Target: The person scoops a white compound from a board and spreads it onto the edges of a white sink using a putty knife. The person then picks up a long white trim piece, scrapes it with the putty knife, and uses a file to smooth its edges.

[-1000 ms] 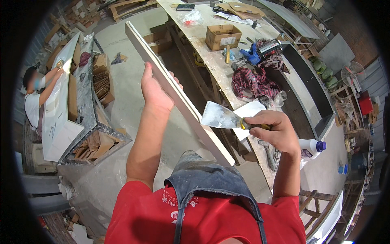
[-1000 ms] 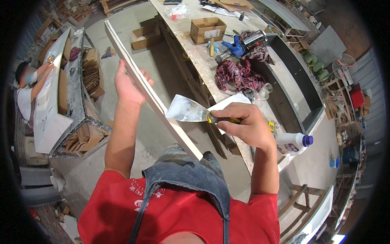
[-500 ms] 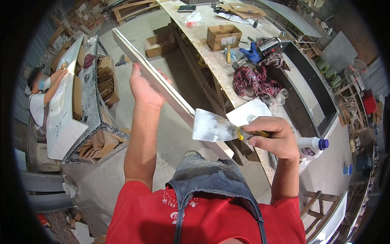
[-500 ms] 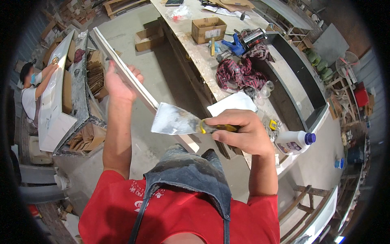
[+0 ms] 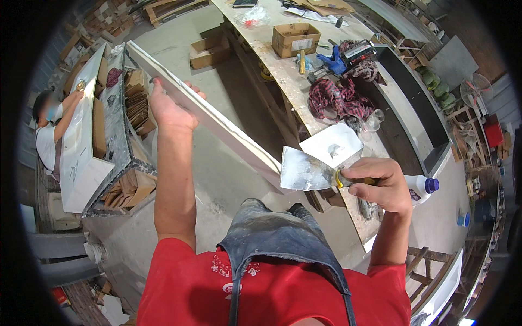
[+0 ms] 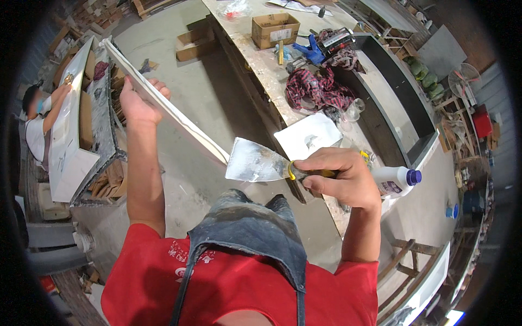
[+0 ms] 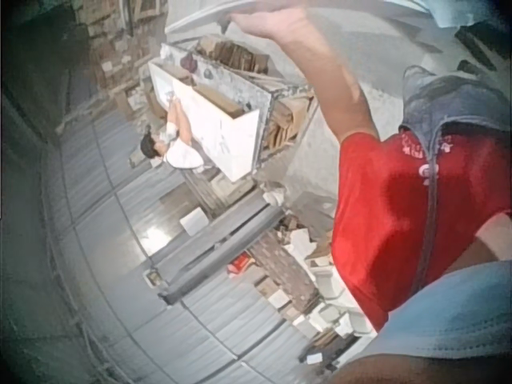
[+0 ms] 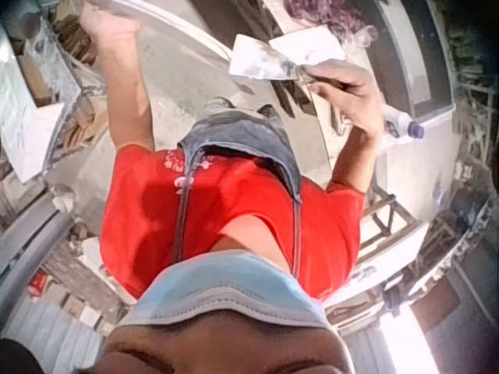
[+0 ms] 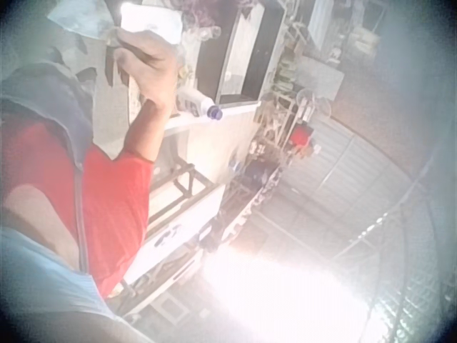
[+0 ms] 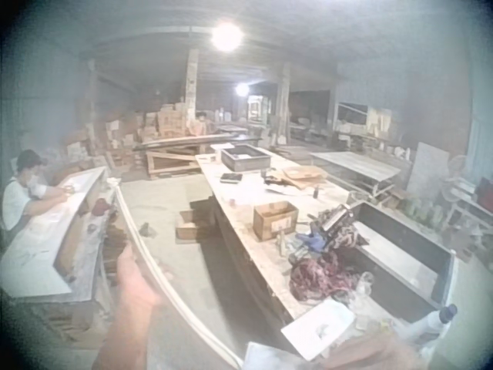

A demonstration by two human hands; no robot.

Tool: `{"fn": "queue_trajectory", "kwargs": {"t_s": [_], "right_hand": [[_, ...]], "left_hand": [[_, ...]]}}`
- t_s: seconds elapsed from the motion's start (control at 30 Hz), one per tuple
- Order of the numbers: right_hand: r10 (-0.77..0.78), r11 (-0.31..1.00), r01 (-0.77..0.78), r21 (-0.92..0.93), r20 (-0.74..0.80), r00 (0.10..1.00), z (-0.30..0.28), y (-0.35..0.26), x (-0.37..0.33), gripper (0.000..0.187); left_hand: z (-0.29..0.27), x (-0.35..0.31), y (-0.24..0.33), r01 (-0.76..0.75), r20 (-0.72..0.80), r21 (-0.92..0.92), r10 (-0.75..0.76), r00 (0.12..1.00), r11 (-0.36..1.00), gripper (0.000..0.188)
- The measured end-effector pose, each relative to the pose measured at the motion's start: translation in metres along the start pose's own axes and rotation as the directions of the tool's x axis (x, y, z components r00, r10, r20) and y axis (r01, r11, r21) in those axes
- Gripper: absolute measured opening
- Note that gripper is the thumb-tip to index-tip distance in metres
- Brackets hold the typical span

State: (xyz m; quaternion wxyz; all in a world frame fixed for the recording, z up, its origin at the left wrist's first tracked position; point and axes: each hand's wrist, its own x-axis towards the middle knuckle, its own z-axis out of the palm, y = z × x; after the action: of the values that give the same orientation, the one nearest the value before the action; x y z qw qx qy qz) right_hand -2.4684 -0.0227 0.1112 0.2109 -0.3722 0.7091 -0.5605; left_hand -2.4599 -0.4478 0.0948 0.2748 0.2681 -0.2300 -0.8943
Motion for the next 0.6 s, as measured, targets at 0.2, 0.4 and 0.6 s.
{"fn": "queue_trajectory", "kwargs": {"t_s": [0.2,0.4,0.6], "right_hand": [[0.003,0.997,-0.003,-0.081,-0.004,1.0,-0.012,-0.007,-0.002,0.032],[0.076,0.984,-0.106,-0.146,-0.196,0.978,-0.026,-0.009,-0.008,0.03],[0.184,0.776,0.026,0.63,-0.266,0.946,0.011,0.052,-0.005,0.04]], "left_hand": [[-0.007,0.011,0.005,0.0,0.056,-0.022,0.001,0.998,1.0,0.051],[0.0,0.006,0.009,0.019,0.0,-0.108,-0.019,1.0,0.994,0.051],[-0.037,0.073,-0.008,-0.022,-0.126,-0.15,0.003,0.992,0.988,0.046]]}}
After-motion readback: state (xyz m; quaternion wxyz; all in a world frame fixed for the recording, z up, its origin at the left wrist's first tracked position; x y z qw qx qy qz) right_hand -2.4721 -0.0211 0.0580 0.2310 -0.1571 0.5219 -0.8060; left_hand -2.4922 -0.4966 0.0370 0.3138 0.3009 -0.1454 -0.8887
